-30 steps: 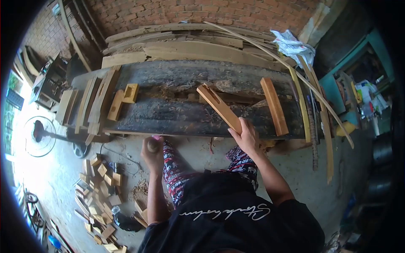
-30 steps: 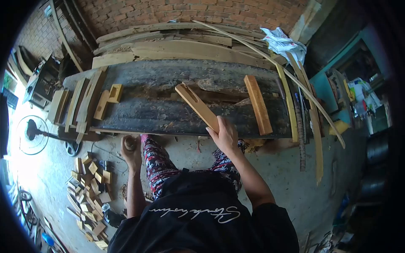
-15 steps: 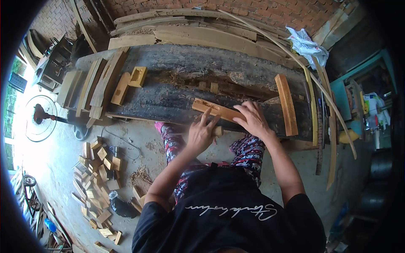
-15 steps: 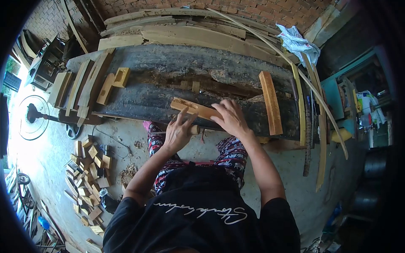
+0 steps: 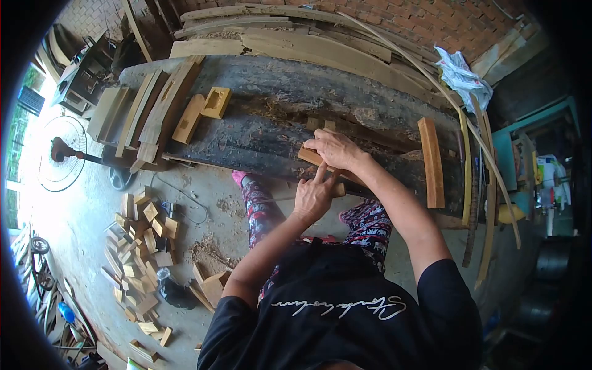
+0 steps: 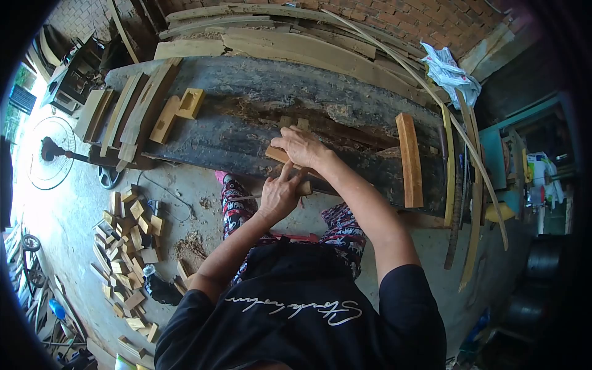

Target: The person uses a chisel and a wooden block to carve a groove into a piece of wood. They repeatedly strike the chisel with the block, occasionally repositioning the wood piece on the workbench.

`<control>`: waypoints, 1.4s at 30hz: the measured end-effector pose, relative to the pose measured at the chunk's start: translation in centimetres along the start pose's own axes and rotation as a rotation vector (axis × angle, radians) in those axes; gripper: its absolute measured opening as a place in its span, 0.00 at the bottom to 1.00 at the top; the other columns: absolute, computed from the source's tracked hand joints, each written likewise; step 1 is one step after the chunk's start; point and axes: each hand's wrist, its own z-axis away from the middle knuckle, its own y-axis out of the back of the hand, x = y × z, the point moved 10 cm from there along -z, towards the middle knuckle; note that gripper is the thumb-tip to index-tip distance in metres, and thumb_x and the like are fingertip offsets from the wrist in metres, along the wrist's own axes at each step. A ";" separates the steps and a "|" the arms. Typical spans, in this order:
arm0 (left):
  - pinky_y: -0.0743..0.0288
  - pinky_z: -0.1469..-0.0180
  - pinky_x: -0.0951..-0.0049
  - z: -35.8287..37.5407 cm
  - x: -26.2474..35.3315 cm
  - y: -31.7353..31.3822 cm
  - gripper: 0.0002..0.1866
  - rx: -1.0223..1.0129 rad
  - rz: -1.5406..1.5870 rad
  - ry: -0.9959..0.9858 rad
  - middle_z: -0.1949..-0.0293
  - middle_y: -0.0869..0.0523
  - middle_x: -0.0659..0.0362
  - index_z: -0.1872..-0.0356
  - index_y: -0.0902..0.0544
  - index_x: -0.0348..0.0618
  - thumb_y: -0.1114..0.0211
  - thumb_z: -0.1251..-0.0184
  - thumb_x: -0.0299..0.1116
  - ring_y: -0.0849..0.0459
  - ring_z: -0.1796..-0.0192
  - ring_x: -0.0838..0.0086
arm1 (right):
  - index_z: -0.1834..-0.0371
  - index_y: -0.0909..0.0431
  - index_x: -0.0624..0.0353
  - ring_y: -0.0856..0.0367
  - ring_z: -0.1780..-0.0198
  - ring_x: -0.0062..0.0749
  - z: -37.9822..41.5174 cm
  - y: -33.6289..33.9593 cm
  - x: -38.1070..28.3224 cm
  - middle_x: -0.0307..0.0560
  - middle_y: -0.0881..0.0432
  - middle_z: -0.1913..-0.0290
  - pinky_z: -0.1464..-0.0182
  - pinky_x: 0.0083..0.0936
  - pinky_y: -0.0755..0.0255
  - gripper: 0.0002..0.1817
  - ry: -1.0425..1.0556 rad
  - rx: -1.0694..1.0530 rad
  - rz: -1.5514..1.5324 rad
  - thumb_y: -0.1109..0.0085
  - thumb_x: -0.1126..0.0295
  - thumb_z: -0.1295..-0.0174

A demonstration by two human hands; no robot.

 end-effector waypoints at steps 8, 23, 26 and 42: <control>0.23 0.53 0.55 -0.1 0.1 0.2 0.33 0.009 0.012 0.008 0.31 0.29 0.48 0.30 0.28 0.63 0.40 0.40 0.31 0.12 0.59 0.58 | 0.46 0.18 0.50 0.22 0.51 0.44 -0.3 0.2 -0.9 0.49 0.26 0.60 0.45 0.37 0.26 0.17 0.129 0.018 0.104 0.44 0.76 0.38; 0.23 0.51 0.54 -0.1 -0.1 -0.1 0.34 -0.018 0.011 0.030 0.29 0.32 0.49 0.28 0.30 0.66 0.42 0.39 0.30 0.12 0.58 0.59 | 0.50 0.19 0.53 0.21 0.51 0.45 -0.8 0.1 -0.9 0.49 0.25 0.59 0.46 0.37 0.25 0.14 0.155 -0.009 0.087 0.45 0.78 0.38; 0.23 0.50 0.53 0.0 -0.2 -0.1 0.34 -0.021 0.028 0.036 0.27 0.34 0.50 0.28 0.30 0.66 0.42 0.39 0.29 0.12 0.57 0.58 | 0.53 0.24 0.57 0.21 0.51 0.47 -0.5 1.5 0.6 0.52 0.26 0.55 0.48 0.39 0.23 0.12 0.119 0.067 -0.071 0.43 0.80 0.41; 0.22 0.49 0.55 0.2 0.1 0.1 0.35 0.008 -0.001 -0.003 0.25 0.37 0.53 0.27 0.30 0.63 0.41 0.40 0.29 0.15 0.47 0.61 | 0.53 0.18 0.60 0.18 0.50 0.48 2.1 1.7 3.0 0.53 0.20 0.57 0.46 0.38 0.24 0.12 -0.176 0.180 -0.383 0.35 0.69 0.38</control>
